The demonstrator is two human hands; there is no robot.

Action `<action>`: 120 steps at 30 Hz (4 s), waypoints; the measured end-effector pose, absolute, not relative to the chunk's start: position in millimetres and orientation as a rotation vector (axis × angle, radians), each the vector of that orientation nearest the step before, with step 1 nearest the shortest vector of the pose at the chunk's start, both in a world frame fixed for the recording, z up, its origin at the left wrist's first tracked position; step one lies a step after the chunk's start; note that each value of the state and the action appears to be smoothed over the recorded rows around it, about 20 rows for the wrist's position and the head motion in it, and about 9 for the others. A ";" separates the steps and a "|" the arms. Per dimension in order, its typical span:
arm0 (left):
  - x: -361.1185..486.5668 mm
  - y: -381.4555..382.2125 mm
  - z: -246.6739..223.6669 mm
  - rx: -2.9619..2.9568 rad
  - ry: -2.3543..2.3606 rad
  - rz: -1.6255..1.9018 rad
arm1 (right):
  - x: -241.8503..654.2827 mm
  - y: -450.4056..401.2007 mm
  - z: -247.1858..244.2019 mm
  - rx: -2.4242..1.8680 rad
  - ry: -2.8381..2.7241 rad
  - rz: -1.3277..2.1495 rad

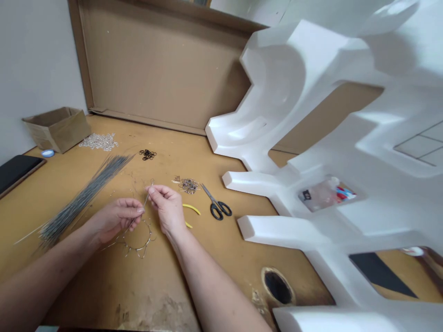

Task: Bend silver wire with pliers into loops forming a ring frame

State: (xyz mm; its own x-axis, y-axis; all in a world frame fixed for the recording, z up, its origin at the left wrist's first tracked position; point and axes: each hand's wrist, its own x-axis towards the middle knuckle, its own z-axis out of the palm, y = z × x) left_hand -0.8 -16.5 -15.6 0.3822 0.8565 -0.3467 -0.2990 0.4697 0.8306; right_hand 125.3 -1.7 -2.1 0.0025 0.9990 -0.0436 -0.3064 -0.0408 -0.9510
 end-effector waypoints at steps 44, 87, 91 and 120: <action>2.2 -20.4 -15.9 0.784 0.872 0.797 | 132.6 -4.2 4.6 -1.134 -1.150 1.058; -11.3 -23.0 3.9 1.020 0.972 1.383 | 107.2 -24.2 -6.0 -1.135 -0.757 2.208; -15.3 -19.2 6.7 0.901 0.869 1.256 | 116.0 -15.2 -3.7 -1.139 -1.051 1.770; -12.4 -14.3 -6.6 0.681 0.671 0.704 | 132.5 -5.3 0.9 -0.900 -1.177 1.569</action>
